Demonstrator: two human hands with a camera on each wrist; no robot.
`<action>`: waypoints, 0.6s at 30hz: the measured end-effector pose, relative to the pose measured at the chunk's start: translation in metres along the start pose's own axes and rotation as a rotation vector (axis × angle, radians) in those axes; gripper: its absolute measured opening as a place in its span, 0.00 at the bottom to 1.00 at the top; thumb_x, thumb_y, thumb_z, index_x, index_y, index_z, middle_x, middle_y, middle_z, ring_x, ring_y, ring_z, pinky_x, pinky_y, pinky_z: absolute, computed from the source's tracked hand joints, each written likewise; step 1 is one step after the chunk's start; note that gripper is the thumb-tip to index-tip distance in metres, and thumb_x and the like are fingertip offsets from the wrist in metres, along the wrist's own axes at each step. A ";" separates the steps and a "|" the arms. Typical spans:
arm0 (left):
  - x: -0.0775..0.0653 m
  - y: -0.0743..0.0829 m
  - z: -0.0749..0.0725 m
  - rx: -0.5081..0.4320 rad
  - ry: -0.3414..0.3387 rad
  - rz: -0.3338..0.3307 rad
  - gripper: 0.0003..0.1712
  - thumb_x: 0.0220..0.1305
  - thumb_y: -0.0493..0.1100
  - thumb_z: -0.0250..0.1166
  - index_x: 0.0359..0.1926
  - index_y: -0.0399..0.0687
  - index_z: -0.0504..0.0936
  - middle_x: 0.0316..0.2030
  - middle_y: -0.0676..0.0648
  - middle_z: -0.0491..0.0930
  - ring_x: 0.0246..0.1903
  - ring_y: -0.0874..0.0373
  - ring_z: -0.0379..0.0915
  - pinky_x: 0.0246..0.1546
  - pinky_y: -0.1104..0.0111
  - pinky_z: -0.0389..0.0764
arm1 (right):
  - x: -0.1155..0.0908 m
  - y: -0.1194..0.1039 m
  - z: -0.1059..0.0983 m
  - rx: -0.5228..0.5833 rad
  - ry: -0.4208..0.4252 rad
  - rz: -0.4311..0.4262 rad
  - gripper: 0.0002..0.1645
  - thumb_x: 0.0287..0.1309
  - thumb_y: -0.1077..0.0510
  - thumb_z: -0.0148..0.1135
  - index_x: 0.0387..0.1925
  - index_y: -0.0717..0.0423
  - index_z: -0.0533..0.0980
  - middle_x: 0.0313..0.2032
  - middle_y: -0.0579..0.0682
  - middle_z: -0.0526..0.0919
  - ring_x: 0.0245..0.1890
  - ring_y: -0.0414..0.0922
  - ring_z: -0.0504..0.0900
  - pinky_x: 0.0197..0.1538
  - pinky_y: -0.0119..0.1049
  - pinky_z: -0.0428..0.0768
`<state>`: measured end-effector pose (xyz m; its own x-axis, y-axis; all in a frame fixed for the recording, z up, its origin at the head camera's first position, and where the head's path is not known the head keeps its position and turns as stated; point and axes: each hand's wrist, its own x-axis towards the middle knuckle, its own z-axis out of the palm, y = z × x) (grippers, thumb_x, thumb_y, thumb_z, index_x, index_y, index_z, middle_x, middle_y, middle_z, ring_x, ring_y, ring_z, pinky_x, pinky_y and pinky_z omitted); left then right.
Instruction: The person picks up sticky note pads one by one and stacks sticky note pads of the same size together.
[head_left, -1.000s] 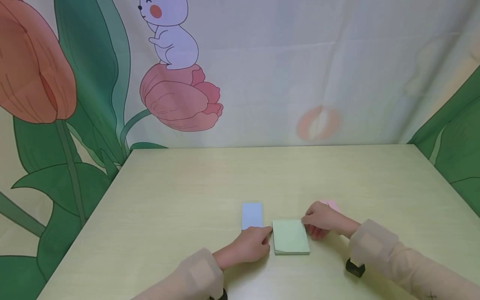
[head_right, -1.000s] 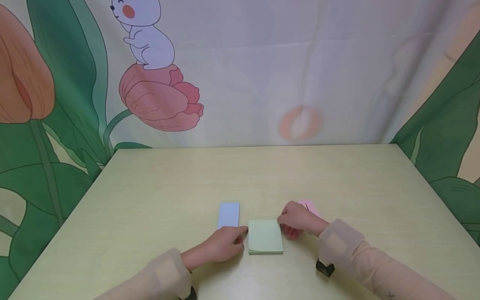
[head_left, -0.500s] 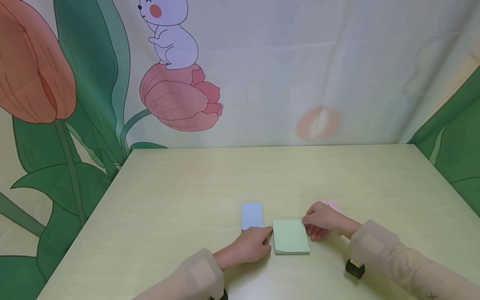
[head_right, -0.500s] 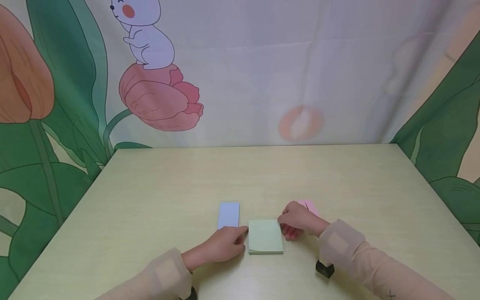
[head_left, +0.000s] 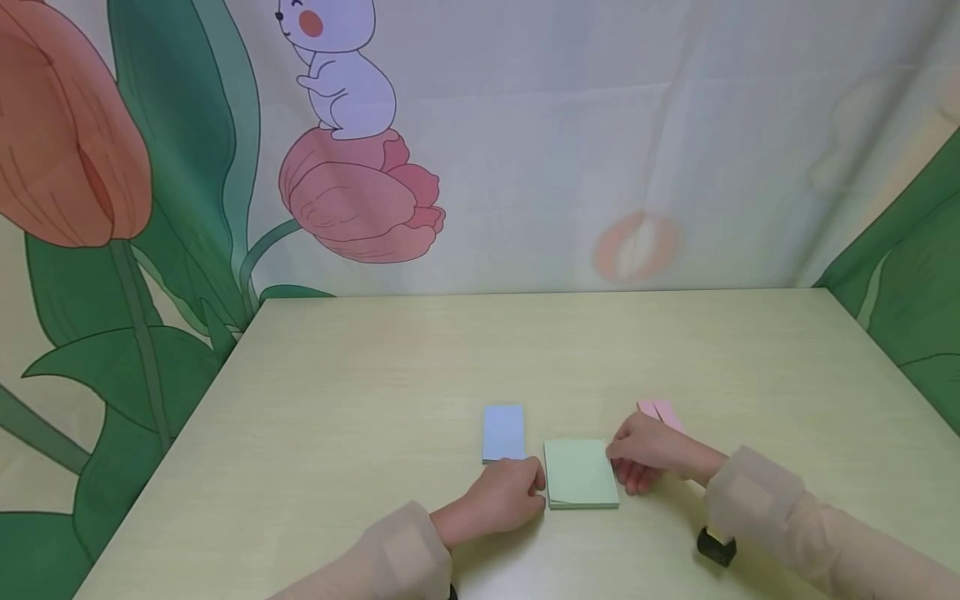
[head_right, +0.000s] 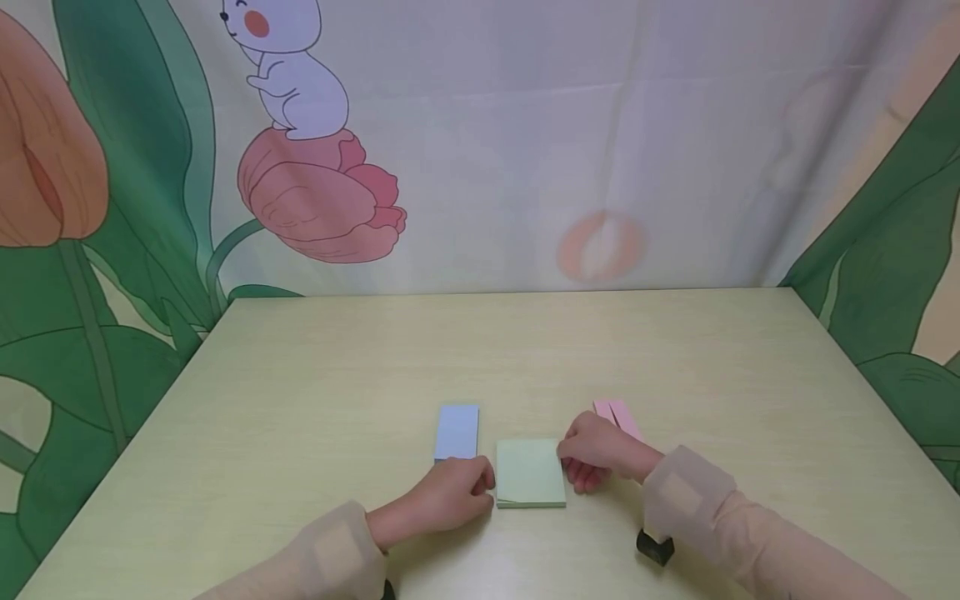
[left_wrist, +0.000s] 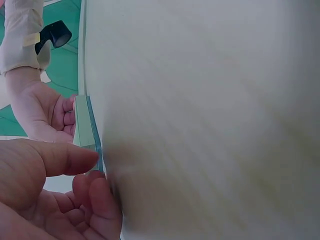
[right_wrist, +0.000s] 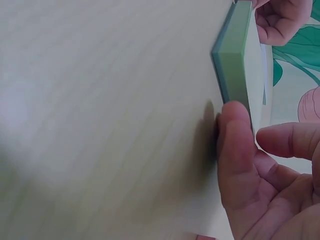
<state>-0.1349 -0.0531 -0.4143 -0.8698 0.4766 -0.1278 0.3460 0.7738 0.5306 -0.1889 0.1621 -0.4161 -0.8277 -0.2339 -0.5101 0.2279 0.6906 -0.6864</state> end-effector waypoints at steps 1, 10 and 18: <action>0.000 0.000 0.000 0.009 -0.002 -0.001 0.04 0.50 0.36 0.57 0.30 0.42 0.74 0.17 0.56 0.65 0.19 0.65 0.60 0.23 0.77 0.64 | 0.000 0.001 0.000 0.000 -0.002 0.000 0.14 0.53 0.61 0.51 0.17 0.63 0.74 0.13 0.50 0.75 0.10 0.39 0.73 0.17 0.30 0.75; 0.002 0.000 0.002 0.015 -0.004 -0.004 0.02 0.52 0.38 0.57 0.25 0.45 0.74 0.16 0.57 0.66 0.18 0.67 0.60 0.21 0.77 0.62 | -0.007 0.003 0.000 0.028 -0.050 -0.035 0.14 0.54 0.60 0.52 0.17 0.64 0.74 0.12 0.49 0.75 0.10 0.39 0.74 0.18 0.31 0.76; 0.002 0.000 0.002 0.004 -0.010 0.008 0.02 0.53 0.38 0.58 0.26 0.45 0.74 0.16 0.57 0.65 0.18 0.67 0.60 0.21 0.78 0.62 | -0.008 0.004 -0.001 0.041 -0.063 -0.053 0.14 0.54 0.60 0.53 0.18 0.64 0.74 0.13 0.49 0.75 0.11 0.39 0.74 0.18 0.31 0.76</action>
<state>-0.1361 -0.0511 -0.4167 -0.8631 0.4874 -0.1320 0.3549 0.7715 0.5280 -0.1818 0.1670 -0.4145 -0.8055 -0.3126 -0.5034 0.2067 0.6479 -0.7331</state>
